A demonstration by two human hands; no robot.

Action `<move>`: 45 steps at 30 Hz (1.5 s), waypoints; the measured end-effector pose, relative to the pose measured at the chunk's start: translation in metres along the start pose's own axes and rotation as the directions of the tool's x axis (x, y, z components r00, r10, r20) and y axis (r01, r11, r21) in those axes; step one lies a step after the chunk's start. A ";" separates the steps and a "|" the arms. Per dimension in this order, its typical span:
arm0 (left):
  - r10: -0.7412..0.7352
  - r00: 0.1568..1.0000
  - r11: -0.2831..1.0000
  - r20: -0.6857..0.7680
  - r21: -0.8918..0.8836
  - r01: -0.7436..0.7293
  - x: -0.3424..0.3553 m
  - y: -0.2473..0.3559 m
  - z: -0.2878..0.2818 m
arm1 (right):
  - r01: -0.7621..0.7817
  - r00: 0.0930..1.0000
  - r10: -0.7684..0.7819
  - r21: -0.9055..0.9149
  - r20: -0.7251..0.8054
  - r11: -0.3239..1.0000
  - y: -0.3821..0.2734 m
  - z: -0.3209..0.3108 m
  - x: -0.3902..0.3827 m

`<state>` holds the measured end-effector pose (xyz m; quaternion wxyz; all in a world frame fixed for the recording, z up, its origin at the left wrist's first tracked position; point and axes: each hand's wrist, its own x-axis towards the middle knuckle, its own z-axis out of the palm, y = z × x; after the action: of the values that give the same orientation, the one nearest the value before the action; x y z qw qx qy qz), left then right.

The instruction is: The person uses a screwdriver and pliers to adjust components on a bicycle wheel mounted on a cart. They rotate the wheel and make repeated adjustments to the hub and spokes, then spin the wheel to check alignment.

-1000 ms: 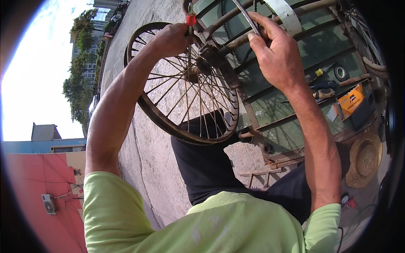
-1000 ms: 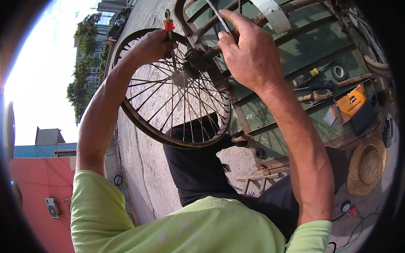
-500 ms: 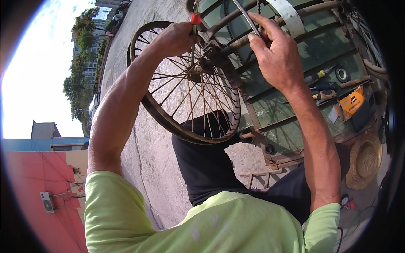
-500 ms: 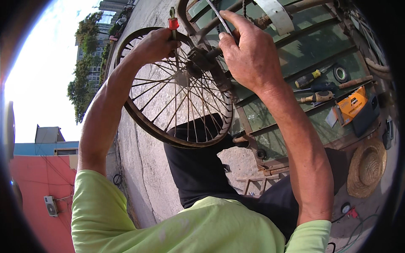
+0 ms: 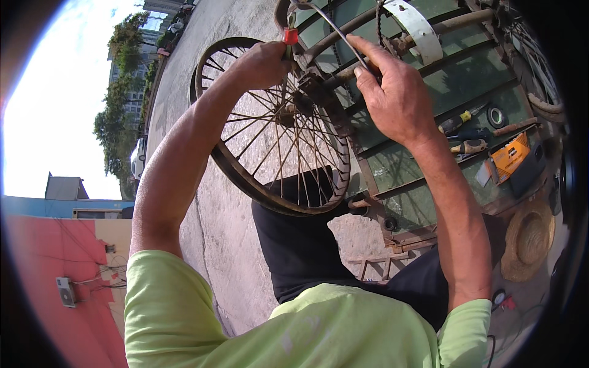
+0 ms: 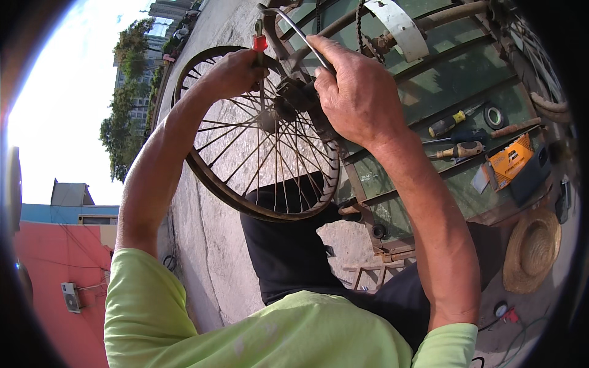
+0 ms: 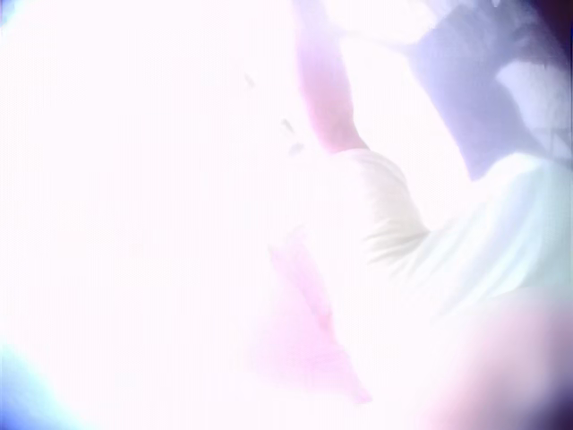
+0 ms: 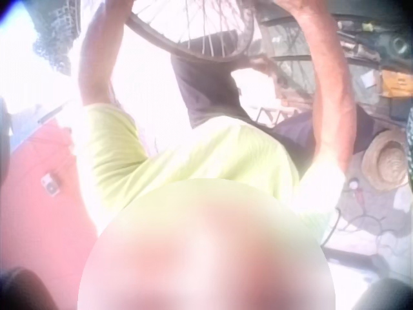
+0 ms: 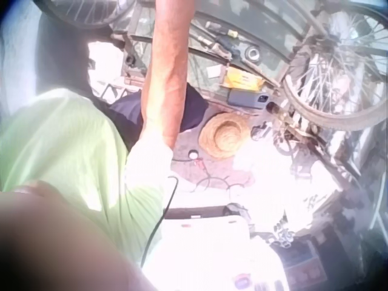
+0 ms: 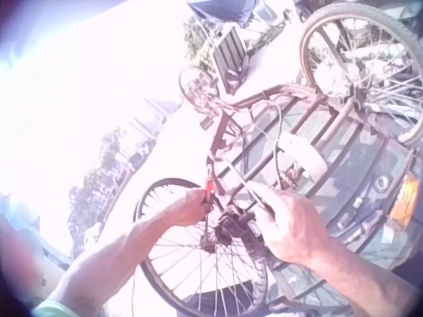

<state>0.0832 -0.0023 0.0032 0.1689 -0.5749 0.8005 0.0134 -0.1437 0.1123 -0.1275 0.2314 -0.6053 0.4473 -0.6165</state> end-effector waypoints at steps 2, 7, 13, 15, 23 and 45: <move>-0.032 0.999 0.999 -0.011 -0.006 0.032 0.000 -0.003 0.003 | 0.052 0.998 -0.053 -0.026 -0.043 0.998 -0.002 0.005 0.000; 0.029 0.999 1.000 -0.019 -0.001 -0.029 -0.002 -0.001 0.002 | 0.165 0.949 -0.177 -0.068 -0.260 0.984 -0.005 0.012 0.005; 0.058 0.998 0.992 -0.006 0.112 -0.057 -0.008 0.009 -0.002 | 0.136 0.973 -0.154 -0.110 -0.175 0.985 -0.011 0.002 0.009; 0.067 0.998 0.990 0.014 0.122 -0.068 -0.010 0.010 -0.002 | 0.193 0.935 -0.209 -0.086 -0.285 0.978 -0.012 -0.004 0.018; 0.043 0.999 0.993 -0.009 0.111 -0.041 -0.014 0.013 -0.002 | 0.087 0.994 -0.090 -0.046 -0.065 0.995 -0.014 0.009 0.001; 0.015 1.000 0.994 0.023 0.111 -0.017 -0.012 0.011 -0.001 | -0.027 0.999 0.028 0.060 -0.017 0.998 -0.008 0.002 0.003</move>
<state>0.0758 0.0123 0.0057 0.2094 -0.5579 0.8027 -0.0236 -0.1404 0.1131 -0.1190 0.2538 -0.5863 0.4389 -0.6318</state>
